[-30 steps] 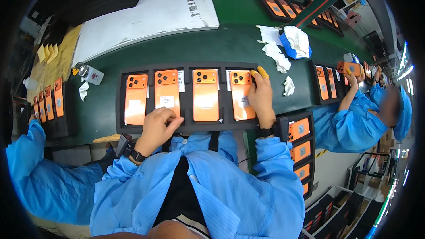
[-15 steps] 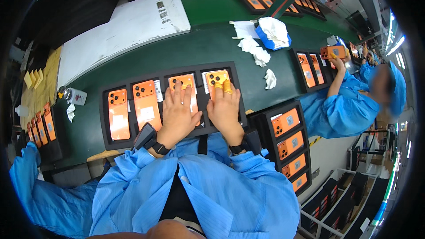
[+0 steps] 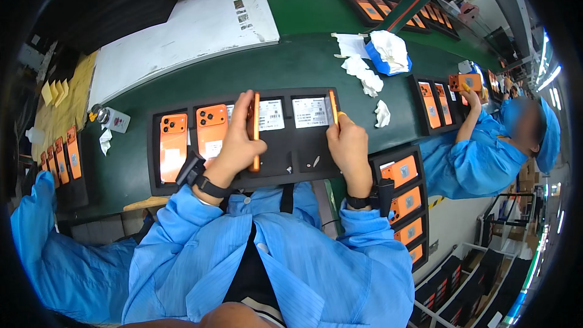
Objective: Inspecting and cleaning smartphone components on a production line.
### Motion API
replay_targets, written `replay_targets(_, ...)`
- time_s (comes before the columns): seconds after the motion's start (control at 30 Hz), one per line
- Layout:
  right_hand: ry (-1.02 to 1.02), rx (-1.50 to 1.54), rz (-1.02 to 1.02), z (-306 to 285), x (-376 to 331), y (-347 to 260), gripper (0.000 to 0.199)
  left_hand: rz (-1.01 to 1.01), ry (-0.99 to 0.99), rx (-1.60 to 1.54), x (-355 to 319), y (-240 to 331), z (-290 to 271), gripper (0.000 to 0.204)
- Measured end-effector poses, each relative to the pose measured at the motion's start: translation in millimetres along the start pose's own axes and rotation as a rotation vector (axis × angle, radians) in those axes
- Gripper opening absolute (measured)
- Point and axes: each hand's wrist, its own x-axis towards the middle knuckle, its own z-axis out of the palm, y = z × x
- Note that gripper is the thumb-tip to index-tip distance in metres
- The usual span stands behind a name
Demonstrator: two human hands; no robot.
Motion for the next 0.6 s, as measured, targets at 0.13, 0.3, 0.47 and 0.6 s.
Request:
replay_targets(0.13,0.078,-0.049,-0.038,-4.1,6.7,-10.7,0.016,-0.072,-0.095,-0.527,-6.1,-21.2,-21.4,0.098)
replay_targets(0.3,0.104,0.059,-0.111,-4.4,-3.8,-52.1,0.014,-0.073,-0.133,-0.514,-10.1,-31.3,-8.7,0.096)
replay_targets(0.47,0.051,0.061,-0.22,12.3,-3.6,-87.7,0.016,-0.143,0.08,-0.36,-10.2,-27.6,-11.0,0.081)
replay_targets(0.6,0.019,-0.032,-0.251,18.8,-6.5,-92.9,0.018,-0.13,0.115,0.135,-11.2,-9.2,-18.8,0.065)
